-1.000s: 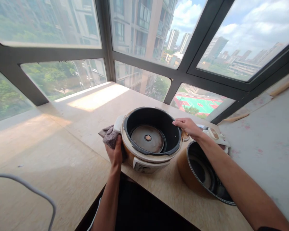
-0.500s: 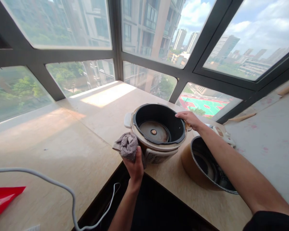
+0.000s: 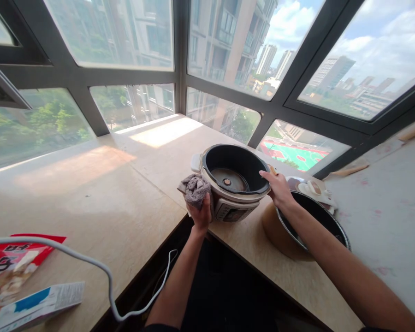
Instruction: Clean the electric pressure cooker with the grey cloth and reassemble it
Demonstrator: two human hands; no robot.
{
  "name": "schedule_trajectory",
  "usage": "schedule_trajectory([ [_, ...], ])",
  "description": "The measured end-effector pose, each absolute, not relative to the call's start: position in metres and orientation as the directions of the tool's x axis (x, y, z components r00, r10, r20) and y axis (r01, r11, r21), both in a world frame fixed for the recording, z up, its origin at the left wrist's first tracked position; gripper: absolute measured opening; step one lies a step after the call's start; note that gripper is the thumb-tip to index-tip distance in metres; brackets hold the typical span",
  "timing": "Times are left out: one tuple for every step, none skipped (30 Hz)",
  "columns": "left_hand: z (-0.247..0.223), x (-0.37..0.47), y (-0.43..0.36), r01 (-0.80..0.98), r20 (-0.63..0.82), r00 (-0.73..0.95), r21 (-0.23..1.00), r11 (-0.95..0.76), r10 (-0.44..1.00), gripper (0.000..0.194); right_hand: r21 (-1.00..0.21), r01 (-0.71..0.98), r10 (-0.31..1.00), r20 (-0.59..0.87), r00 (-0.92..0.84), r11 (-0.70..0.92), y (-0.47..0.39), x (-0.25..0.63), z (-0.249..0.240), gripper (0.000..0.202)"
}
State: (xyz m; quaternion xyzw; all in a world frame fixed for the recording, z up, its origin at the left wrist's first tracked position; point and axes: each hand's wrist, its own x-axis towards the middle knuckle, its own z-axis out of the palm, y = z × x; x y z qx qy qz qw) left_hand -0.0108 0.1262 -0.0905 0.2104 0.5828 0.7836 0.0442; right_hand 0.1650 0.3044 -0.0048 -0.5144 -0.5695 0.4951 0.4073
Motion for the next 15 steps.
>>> schedule_trajectory([
  [-0.088,-0.020,0.131,0.197,0.293,-0.913,0.926,-0.322,0.284,0.043,-0.987,0.150,0.993,-0.065,-0.100,-0.050,0.303,0.163,-0.005,0.053],
  [-0.087,-0.029,0.135,0.195,0.292,-0.916,0.923,-0.331,0.275,0.044,-0.989,0.123,0.994,-0.086,-0.069,-0.077,0.303,0.162,-0.004,0.052],
  [-0.086,-0.039,0.140,0.172,0.280,-0.915,0.923,-0.344,0.291,0.044,-0.990,0.106,0.994,-0.098,-0.058,-0.092,0.304,0.161,-0.003,0.052],
  [-0.087,-0.049,0.144,0.138,0.260,-0.911,0.924,-0.356,0.321,0.045,-0.991,0.102,0.993,-0.097,-0.072,-0.089,0.306,0.160,-0.003,0.050],
  [-0.088,-0.059,0.148,0.104,0.240,-0.904,0.926,-0.363,0.353,0.047,-0.991,0.107,0.991,-0.092,-0.094,-0.081,0.309,0.160,-0.002,0.049],
  [-0.090,-0.068,0.152,0.077,0.227,-0.894,0.928,-0.366,0.387,0.048,-0.991,0.117,0.989,-0.085,-0.121,-0.071,0.312,0.161,-0.002,0.048],
  [-0.093,-0.077,0.156,0.057,0.221,-0.880,0.928,-0.368,0.421,0.050,-0.990,0.126,0.987,-0.078,-0.143,-0.060,0.316,0.161,-0.001,0.047],
  [-0.096,-0.085,0.160,0.033,0.209,-0.866,0.930,-0.366,0.454,0.051,-0.990,0.129,0.985,-0.073,-0.158,-0.053,0.319,0.162,-0.001,0.047],
  [-0.099,-0.092,0.164,0.007,0.194,-0.852,0.933,-0.361,0.486,0.051,-0.991,0.126,0.983,-0.071,-0.169,-0.050,0.323,0.163,-0.001,0.047],
  [-0.102,-0.097,0.167,-0.023,0.174,-0.839,0.935,-0.355,0.515,0.052,-0.992,0.118,0.980,-0.070,-0.184,-0.049,0.328,0.163,-0.001,0.047],
  [-0.105,-0.102,0.171,-0.058,0.150,-0.826,0.936,-0.346,0.543,0.052,-0.993,0.110,0.976,-0.072,-0.205,-0.050,0.332,0.164,-0.001,0.046],
  [-0.107,-0.107,0.175,-0.091,0.127,-0.813,0.936,-0.339,0.569,0.052,-0.993,0.102,0.970,-0.074,-0.231,-0.051,0.337,0.164,-0.001,0.046],
  [-0.109,-0.111,0.179,-0.117,0.112,-0.799,0.935,-0.334,0.591,0.052,-0.994,0.097,0.963,-0.075,-0.260,-0.052,0.341,0.165,0.000,0.045],
  [-0.111,-0.116,0.183,-0.132,0.105,-0.783,0.935,-0.328,0.613,0.052,-0.994,0.093,0.954,-0.077,-0.289,-0.052,0.346,0.165,0.000,0.043],
  [-0.111,-0.120,0.187,-0.138,0.104,-0.765,0.937,-0.320,0.635,0.051,-0.995,0.090,0.945,-0.077,-0.318,-0.051,0.350,0.165,0.001,0.042],
])
